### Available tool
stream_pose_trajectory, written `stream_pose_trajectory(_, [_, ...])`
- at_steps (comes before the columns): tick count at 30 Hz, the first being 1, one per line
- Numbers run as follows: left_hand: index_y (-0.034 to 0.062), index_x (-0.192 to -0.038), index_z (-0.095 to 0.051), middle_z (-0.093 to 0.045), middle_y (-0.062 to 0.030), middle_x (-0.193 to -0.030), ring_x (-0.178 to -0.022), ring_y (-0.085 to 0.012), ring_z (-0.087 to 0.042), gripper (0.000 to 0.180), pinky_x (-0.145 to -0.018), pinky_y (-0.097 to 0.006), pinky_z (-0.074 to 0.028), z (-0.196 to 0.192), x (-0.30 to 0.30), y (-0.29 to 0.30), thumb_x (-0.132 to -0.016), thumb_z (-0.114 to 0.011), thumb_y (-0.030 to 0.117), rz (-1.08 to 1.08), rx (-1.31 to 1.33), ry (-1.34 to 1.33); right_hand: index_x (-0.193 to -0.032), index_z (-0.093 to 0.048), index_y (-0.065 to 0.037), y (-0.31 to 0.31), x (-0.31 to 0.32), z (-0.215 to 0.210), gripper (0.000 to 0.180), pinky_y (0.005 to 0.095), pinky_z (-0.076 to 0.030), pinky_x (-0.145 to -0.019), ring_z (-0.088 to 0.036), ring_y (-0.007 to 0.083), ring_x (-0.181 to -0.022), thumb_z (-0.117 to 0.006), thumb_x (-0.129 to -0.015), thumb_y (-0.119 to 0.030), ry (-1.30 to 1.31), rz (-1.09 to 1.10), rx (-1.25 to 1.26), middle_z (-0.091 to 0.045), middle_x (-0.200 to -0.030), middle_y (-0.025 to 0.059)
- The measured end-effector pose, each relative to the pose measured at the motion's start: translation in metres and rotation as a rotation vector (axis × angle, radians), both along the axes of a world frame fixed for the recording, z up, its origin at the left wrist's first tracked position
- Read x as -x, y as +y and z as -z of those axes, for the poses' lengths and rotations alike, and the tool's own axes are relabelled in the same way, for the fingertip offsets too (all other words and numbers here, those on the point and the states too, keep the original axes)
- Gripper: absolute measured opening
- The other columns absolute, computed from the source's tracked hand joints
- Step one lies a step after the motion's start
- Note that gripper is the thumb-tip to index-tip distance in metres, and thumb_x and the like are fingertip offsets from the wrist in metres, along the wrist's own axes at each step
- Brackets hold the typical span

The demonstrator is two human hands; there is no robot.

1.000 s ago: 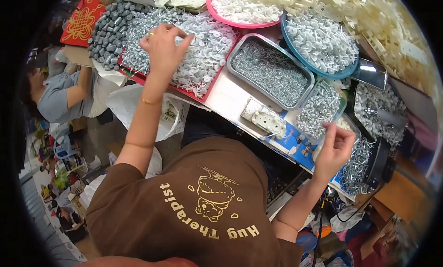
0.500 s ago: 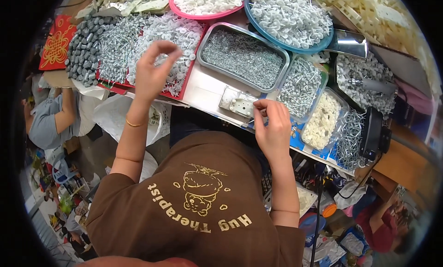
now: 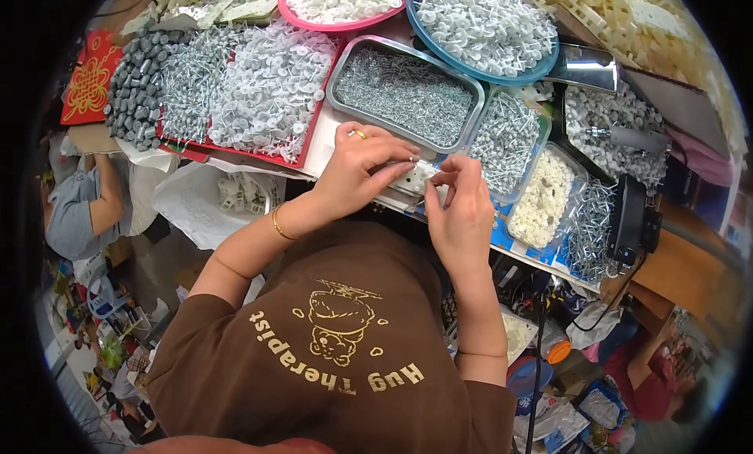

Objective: Manually assembling small plastic and metal components into a housing and using a handheld tool to secure them.

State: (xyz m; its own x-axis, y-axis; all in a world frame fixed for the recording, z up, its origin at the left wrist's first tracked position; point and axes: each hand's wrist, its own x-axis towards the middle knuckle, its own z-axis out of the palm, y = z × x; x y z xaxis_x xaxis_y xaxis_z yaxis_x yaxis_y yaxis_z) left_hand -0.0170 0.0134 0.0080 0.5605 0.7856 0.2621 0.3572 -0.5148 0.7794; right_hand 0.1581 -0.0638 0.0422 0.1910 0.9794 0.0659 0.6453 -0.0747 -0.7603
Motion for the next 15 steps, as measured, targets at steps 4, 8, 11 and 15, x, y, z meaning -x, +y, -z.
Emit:
stream_pose_trajectory(4, [0.0104, -0.093, -0.073, -0.074, 0.0012, -0.102, -0.1, -0.0145, -0.063, 0.009, -0.097, -0.04, -0.027, 0.002, 0.001, 0.001, -0.088, -0.074, 0.018, 0.005, 0.006, -0.005, -0.111, -0.048, -0.004, 0.003, 0.0, 0.007, 0.039, 0.0275, -0.044, -0.056, -0.051, 0.0125, -0.061, -0.072, -0.082, 0.003, -0.042, -0.029, -0.035, -0.066, -0.086, 0.0072])
stream_pose_trajectory(8, [0.0101, -0.091, -0.073, -0.074, 0.0014, -0.102, -0.1, -0.0145, -0.063, 0.008, -0.097, -0.04, -0.027, 0.004, 0.001, -0.003, -0.087, -0.074, 0.017, -0.001, 0.021, -0.007, -0.112, -0.047, -0.003, 0.005, 0.002, 0.0, 0.041, 0.0313, -0.048, -0.06, -0.06, 0.0178, -0.068, -0.072, -0.081, 0.004, -0.175, -0.095, -0.081, -0.065, -0.086, 0.0099])
stream_pose_trajectory(11, [0.0105, -0.091, -0.073, -0.074, 0.0017, -0.102, -0.1, -0.0148, -0.063, 0.008, -0.097, -0.041, -0.027, 0.005, -0.001, -0.003, -0.087, -0.075, 0.017, 0.004, 0.009, -0.009, -0.113, -0.048, -0.003, 0.005, 0.001, -0.002, 0.041, 0.0351, -0.05, -0.065, -0.066, 0.0238, -0.075, -0.071, -0.081, 0.005, -0.164, -0.089, -0.045, -0.065, -0.087, 0.0115])
stream_pose_trajectory(15, [0.011, -0.09, -0.073, -0.074, 0.0021, -0.101, -0.1, -0.0149, -0.063, 0.007, -0.097, -0.041, -0.027, 0.008, -0.003, -0.004, -0.086, -0.075, 0.017, -0.002, -0.001, -0.013, -0.113, -0.048, -0.002, 0.005, 0.003, -0.006, 0.04, 0.037, -0.05, -0.067, -0.067, 0.0264, -0.079, -0.071, -0.081, 0.005, -0.172, -0.102, -0.049, -0.065, -0.089, 0.0123])
